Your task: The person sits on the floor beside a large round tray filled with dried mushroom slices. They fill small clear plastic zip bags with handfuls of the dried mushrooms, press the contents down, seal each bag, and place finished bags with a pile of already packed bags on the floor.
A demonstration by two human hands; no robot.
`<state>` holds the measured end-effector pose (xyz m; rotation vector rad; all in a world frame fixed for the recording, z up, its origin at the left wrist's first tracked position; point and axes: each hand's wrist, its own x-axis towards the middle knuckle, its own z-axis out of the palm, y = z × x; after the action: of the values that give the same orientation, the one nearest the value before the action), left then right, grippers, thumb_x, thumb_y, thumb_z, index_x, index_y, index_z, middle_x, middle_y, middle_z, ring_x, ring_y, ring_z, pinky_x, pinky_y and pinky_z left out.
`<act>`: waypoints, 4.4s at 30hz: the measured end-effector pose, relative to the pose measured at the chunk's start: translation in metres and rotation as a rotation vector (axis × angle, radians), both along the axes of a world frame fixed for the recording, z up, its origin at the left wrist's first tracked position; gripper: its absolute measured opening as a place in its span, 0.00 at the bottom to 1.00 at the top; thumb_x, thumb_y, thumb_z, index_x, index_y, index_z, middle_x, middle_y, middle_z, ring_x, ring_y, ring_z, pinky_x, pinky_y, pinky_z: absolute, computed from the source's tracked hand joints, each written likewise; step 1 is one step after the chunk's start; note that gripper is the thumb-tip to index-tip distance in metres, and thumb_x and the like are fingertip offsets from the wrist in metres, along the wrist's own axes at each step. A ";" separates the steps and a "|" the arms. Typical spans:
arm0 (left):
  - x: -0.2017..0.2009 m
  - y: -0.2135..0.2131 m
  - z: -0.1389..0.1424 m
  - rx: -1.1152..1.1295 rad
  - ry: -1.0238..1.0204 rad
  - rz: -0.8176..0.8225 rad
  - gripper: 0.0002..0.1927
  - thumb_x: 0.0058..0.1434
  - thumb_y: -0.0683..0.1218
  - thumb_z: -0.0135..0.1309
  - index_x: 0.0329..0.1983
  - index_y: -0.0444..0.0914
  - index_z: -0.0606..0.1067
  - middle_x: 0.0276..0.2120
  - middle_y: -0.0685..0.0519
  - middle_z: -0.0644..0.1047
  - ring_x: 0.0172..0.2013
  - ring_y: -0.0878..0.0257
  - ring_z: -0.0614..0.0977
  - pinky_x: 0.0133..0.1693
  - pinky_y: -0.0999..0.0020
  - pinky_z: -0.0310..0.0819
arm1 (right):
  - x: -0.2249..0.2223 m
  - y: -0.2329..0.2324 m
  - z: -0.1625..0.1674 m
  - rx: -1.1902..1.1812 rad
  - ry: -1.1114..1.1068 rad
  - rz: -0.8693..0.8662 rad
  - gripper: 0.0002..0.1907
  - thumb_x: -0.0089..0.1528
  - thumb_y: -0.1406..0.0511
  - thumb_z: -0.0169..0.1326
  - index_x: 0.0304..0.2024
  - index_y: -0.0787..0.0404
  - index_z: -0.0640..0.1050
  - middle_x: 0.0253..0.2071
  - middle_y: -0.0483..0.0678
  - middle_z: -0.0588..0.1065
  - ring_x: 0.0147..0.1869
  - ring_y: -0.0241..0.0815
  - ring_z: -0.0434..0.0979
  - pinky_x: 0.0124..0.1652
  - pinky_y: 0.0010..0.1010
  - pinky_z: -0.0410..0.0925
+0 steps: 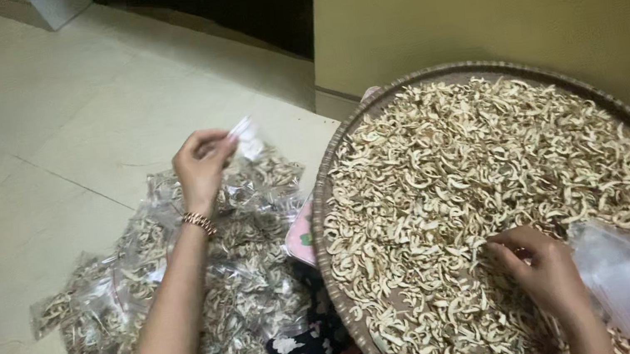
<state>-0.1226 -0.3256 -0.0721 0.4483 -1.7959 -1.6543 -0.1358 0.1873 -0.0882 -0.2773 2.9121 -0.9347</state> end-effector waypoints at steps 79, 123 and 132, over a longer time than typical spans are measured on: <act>-0.032 0.405 0.004 -1.175 0.168 -0.859 0.71 0.37 0.72 0.66 0.73 0.34 0.42 0.70 0.44 0.56 0.69 0.54 0.59 0.67 0.28 0.28 | -0.011 0.042 0.046 -0.612 0.434 -0.226 0.17 0.57 0.71 0.62 0.49 0.68 0.78 0.52 0.54 0.78 0.52 0.44 0.81 0.54 0.35 0.76; -0.069 0.341 0.022 -1.158 -0.072 -0.710 0.53 0.45 0.52 0.67 0.72 0.55 0.52 0.56 0.55 0.69 0.62 0.59 0.68 0.70 0.35 0.34 | -0.009 0.079 0.041 -0.942 0.201 -0.182 0.04 0.61 0.71 0.58 0.38 0.65 0.80 0.27 0.42 0.76 0.27 0.29 0.72 0.27 0.22 0.67; -0.056 0.361 0.031 -1.112 0.132 -0.813 0.70 0.33 0.73 0.68 0.73 0.42 0.46 0.72 0.48 0.51 0.71 0.56 0.52 0.65 0.29 0.27 | -0.011 0.060 0.031 -0.884 0.037 -0.175 0.03 0.61 0.71 0.57 0.37 0.64 0.80 0.21 0.44 0.73 0.20 0.30 0.70 0.20 0.20 0.62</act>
<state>-0.1789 0.0349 -0.0408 -0.9496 -2.5821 -0.7677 -0.1473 0.2469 -0.0574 -0.0701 2.3729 -2.2055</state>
